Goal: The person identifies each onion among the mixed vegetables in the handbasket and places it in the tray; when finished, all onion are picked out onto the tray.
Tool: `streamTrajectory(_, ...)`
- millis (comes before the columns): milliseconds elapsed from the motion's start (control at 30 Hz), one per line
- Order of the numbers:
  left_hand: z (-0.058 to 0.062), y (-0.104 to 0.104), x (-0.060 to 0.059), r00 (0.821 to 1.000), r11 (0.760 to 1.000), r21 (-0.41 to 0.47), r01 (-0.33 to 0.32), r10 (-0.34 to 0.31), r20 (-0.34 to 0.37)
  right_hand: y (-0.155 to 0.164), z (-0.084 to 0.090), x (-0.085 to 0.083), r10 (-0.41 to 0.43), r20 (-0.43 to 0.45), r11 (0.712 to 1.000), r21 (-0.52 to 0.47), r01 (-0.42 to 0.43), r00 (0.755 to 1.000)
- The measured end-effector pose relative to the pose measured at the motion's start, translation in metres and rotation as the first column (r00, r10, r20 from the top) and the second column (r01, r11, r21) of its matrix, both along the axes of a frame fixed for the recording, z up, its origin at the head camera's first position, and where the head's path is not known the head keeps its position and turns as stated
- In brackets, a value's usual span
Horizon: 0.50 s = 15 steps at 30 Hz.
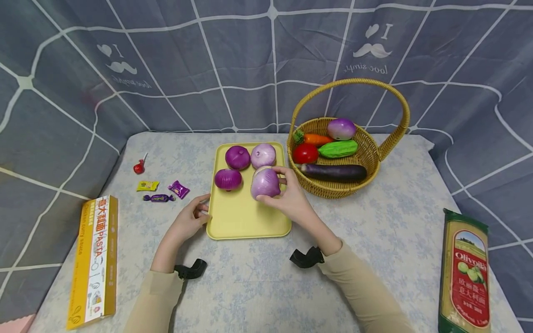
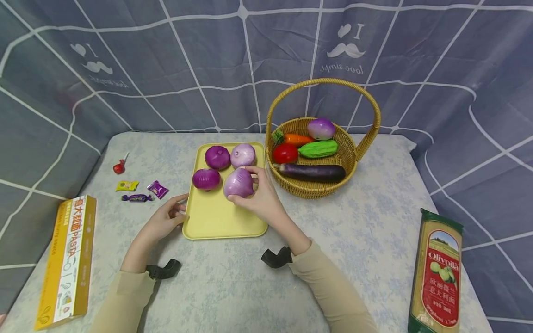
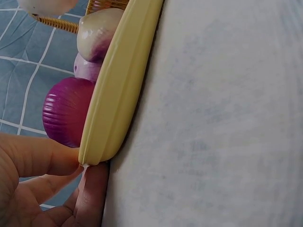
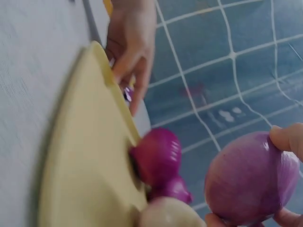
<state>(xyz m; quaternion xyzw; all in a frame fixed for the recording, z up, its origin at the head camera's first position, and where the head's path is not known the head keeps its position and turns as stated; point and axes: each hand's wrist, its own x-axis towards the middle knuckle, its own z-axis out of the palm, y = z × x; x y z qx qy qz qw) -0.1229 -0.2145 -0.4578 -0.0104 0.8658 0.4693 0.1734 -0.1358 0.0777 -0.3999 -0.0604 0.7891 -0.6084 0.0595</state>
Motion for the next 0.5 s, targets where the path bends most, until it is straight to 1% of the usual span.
streamTrajectory(167, 0.001, 0.0, 0.0, 1.0, 1.0, 0.004, 0.0, 0.0, -0.003, -0.015, -0.011, 0.002, 0.069, 0.004, 0.998, 0.006, -0.069, 0.998)
streamTrajectory(400, 0.003, 0.0, 0.0, 1.0, 1.0, 0.013, 0.005, -0.005, -0.006, -0.031, -0.022, 0.003, 0.101, 0.035, 0.993, 0.051, -0.103, 0.994)
streamTrajectory(500, 0.003, 0.0, -0.001, 1.0, 1.0, 0.028, 0.008, -0.007, -0.005, -0.037, -0.027, 0.003, 0.117, 0.031, 0.99, 0.071, -0.119, 0.993)
